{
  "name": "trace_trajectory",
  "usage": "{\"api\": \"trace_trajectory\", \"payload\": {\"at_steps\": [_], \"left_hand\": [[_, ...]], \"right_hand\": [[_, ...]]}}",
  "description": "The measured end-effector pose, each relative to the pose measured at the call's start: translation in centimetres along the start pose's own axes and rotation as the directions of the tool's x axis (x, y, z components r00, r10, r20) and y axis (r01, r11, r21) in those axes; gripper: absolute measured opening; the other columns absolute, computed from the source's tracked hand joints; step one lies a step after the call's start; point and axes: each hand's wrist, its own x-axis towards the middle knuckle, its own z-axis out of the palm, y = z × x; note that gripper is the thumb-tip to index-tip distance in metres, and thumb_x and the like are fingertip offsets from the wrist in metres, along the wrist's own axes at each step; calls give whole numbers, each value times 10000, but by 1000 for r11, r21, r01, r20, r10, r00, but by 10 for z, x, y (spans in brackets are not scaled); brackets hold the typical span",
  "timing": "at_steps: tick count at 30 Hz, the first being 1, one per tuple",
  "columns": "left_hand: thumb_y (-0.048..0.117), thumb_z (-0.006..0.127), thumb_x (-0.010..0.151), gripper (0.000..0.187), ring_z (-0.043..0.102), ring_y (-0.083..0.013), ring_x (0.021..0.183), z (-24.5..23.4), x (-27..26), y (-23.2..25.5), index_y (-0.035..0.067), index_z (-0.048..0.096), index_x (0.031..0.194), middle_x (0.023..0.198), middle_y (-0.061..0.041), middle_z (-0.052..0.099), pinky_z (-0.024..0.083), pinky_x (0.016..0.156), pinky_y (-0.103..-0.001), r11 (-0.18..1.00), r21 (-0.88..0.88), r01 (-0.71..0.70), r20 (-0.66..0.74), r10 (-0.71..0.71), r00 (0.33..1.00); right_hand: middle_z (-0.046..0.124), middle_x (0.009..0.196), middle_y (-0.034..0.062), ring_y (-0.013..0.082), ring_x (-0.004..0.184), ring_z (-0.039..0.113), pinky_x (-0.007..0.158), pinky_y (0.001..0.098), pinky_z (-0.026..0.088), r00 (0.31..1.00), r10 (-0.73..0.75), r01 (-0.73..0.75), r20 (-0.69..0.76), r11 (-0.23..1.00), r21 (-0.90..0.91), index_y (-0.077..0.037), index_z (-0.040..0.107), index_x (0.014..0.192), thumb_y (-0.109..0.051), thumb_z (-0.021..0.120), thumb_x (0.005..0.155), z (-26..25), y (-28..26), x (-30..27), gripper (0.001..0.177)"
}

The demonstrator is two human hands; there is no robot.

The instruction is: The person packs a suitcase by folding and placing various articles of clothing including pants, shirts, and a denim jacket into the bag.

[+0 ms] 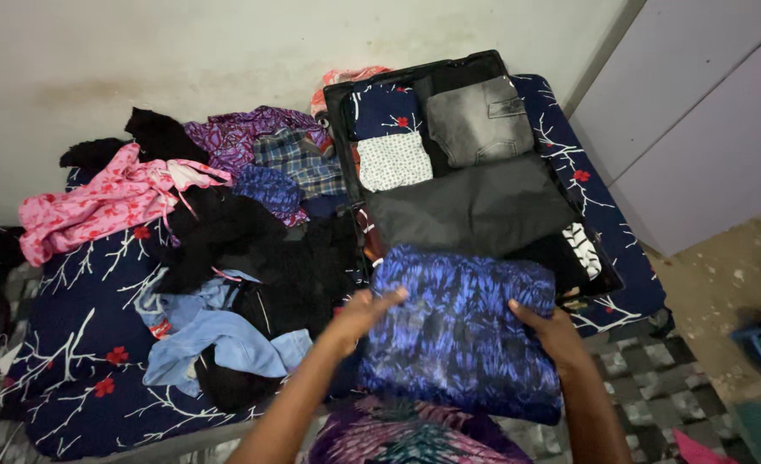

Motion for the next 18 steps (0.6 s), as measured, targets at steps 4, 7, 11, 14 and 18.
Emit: {"api": "trace_trajectory", "payload": {"at_steps": [4, 7, 11, 14, 18], "left_hand": [[352, 768, 864, 364, 661, -98, 800, 18, 34, -40, 58, 759, 1078, 950, 4, 770, 531, 758, -309, 990, -5, -140, -166, 137, 977], [435, 690, 906, 451, 696, -115, 775, 3, 60, -64, 19, 786, 1053, 912, -20, 783, 545, 743, -302, 985, -152, 76, -175, -102, 979], [447, 710, 959, 554, 638, -188, 791, -26, 114, -95, -97, 771, 1045, 891, -136, 753, 518, 726, -390, 981, -60, 184, -315, -193, 929], [416, 711, 908, 485, 662, -172, 933, -56, 173, -109, -2, 730, 1154, 1076, -114, 768, 522, 805, -422, 965, -136, 224, -447, -261, 855], [438, 636, 978, 488, 669, -242, 976, -90, 257, -99, 7, 715, 1192, 1120, -130, 735, 516, 820, -429, 956, -103, 274, -406, -292, 866]], "right_hand": [[763, 1075, 136, 228, 910, 712, 845, 389, 553, 979, -188, 163, -73, 950, -267, 52, 698, 1206, -340, 836, 776, -14, 17, 48, 598], [752, 1107, 159, 244, 956, 696, 872, 387, 539, 982, -171, 134, -76, 927, -349, 62, 674, 1266, -351, 805, 820, -25, 18, 103, 621], [690, 1260, 115, 213, 1092, 638, 937, 357, 500, 998, -67, 67, 11, 965, -255, -31, 602, 1400, -268, 781, 803, -20, 14, 184, 667], [657, 1297, 130, 207, 1137, 617, 980, 348, 491, 983, -163, 181, 82, 916, -357, -61, 530, 1454, -193, 820, 781, -4, 2, 253, 745], [619, 1338, 120, 220, 1131, 627, 985, 354, 499, 934, -285, 358, 217, 728, -585, -40, 467, 1481, -181, 841, 820, 26, -25, 364, 773]]}}
